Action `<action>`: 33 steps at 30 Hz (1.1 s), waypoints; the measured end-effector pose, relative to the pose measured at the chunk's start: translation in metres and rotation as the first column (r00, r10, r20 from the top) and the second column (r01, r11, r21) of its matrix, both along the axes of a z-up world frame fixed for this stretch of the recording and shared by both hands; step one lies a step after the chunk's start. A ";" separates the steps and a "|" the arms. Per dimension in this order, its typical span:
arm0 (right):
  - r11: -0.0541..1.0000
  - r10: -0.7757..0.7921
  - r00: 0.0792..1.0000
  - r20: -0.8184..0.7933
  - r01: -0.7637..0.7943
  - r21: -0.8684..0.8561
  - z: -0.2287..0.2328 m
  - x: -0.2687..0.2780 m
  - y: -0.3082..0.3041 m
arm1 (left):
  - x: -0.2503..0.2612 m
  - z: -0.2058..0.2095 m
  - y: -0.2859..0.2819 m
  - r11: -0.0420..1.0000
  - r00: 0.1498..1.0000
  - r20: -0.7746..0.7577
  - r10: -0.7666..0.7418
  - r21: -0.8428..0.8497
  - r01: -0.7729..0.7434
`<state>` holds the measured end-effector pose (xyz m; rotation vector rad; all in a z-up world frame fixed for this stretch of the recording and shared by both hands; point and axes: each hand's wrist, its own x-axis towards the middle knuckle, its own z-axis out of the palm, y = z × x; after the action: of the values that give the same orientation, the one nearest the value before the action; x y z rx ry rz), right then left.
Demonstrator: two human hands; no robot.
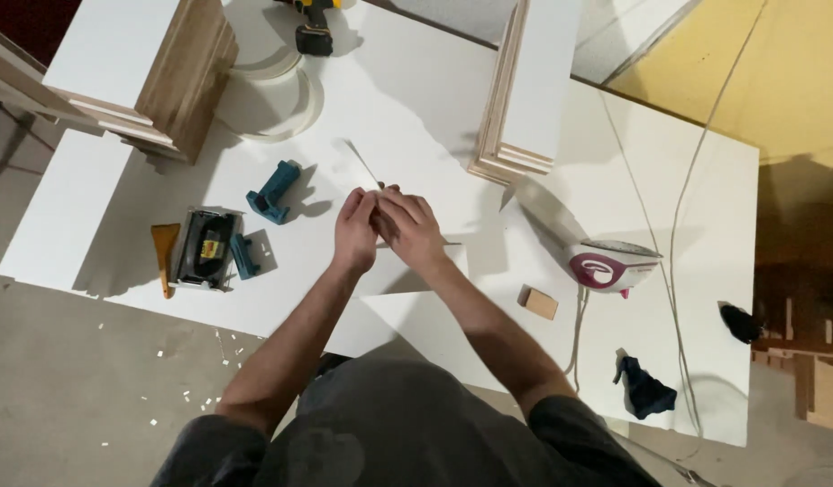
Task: Applying and finishing edge banding on a wooden board using an iron, trimmer, and sander
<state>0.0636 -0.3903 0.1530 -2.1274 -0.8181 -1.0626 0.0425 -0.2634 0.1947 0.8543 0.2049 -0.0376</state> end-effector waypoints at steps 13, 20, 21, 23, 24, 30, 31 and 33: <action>0.851 0.216 0.354 -0.910 0.388 0.353 0.002 0.005 0.056 | 0.049 -0.086 0.071 0.924 0.995 -0.102 0.014 0.382 0.026; 0.537 0.671 0.345 -0.657 0.385 0.751 -0.045 0.097 0.048 | 0.058 -0.104 0.119 0.645 0.999 -0.022 -0.042 0.763 0.044; 0.684 0.518 0.401 -0.756 0.337 0.647 -0.032 0.122 0.040 | 0.053 -0.091 0.128 0.586 1.000 0.014 -0.022 0.810 0.001; 0.805 0.351 0.457 -0.817 0.298 0.512 -0.041 0.181 0.025 | 0.036 -0.084 0.151 0.523 0.999 0.047 0.002 0.852 -0.041; 0.931 0.091 0.483 -0.871 0.268 0.246 -0.062 0.217 0.016 | 0.028 -0.089 0.163 0.390 0.997 0.011 -0.079 0.921 0.021; 0.877 -0.472 0.594 -0.651 0.238 -0.418 -0.158 0.382 -0.012 | -0.035 -0.121 0.191 0.120 0.954 -0.265 -0.142 0.952 0.282; 0.844 -0.531 0.581 -0.617 0.293 -0.450 -0.166 0.403 -0.015 | -0.047 -0.136 0.193 0.133 0.961 -0.241 -0.137 0.957 0.259; 0.863 -0.504 0.563 -0.655 0.296 -0.410 -0.137 0.407 -0.006 | -0.051 -0.143 0.193 0.070 0.962 -0.231 -0.148 0.967 0.243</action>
<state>0.4704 -0.3959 0.0156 -2.7319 -0.0342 -0.1522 -0.0080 -0.0700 0.0520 2.3499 0.1575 -0.2112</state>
